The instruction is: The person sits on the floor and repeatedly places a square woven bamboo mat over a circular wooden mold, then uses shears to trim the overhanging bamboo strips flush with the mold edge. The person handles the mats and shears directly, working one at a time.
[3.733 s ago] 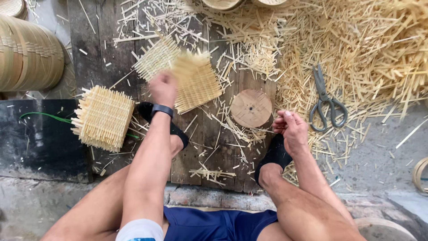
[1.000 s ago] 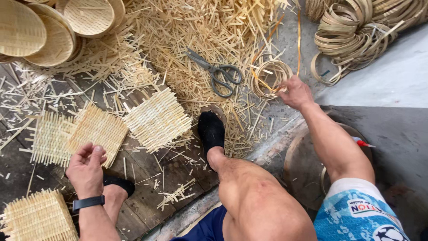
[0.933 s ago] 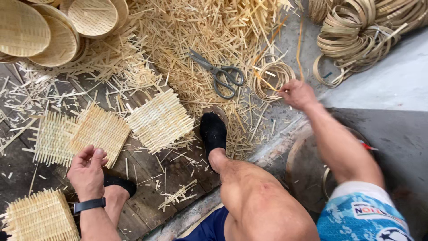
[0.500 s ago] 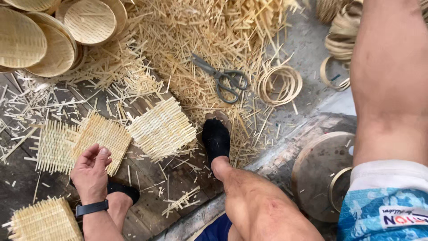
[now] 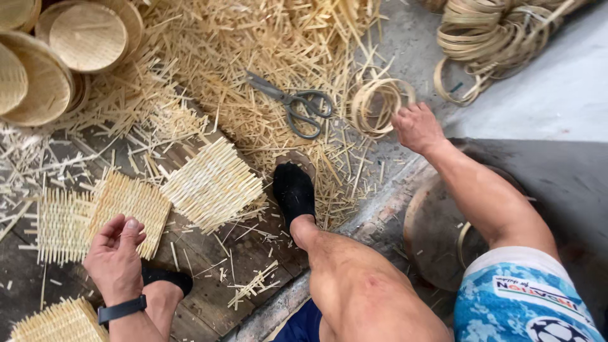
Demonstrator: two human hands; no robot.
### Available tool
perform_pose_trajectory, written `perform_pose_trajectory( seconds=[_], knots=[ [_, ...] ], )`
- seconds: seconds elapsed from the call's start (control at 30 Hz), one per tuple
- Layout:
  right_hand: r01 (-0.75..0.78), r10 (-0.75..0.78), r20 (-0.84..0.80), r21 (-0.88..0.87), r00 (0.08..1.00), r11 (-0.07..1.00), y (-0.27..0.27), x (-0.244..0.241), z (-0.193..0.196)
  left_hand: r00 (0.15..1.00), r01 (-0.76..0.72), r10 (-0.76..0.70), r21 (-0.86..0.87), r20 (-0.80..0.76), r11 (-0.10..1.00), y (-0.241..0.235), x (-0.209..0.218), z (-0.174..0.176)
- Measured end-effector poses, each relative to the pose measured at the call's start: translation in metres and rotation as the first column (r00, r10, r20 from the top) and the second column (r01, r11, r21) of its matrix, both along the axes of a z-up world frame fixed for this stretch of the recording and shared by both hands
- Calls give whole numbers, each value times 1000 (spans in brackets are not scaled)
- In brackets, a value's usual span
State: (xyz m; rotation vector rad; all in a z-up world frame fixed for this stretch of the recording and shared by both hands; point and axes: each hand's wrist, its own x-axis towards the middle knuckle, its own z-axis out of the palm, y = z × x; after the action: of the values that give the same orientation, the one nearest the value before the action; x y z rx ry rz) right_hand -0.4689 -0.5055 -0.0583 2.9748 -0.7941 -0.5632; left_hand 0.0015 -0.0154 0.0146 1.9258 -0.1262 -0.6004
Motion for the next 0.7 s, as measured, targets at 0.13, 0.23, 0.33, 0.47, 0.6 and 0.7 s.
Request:
perform_pose_trajectory(
  seconds=[0.13,0.23,0.33,0.47,0.6,0.7],
  knots=[
    [8,10,154,-110,988,994,-4,2,11,988,86,-82,-21,128,996,-30,-23,24],
    [-61,52,-40,-276,998,959,3,13,5,984,137,-121,-121,129,983,-62,-49,39],
    [-12,21,43,-200,999,980,7,14,3,943,249,-216,-105,254,963,-79,-66,52],
    [-75,92,202,-90,975,993,18,30,34,839,358,-320,-4,441,934,-96,-82,76],
    [-147,104,353,96,930,984,67,102,98,480,579,-382,42,789,814,-153,-106,92],
    [-470,16,839,290,544,834,125,161,148,354,671,-407,74,842,738,-182,-130,100]
  ],
)
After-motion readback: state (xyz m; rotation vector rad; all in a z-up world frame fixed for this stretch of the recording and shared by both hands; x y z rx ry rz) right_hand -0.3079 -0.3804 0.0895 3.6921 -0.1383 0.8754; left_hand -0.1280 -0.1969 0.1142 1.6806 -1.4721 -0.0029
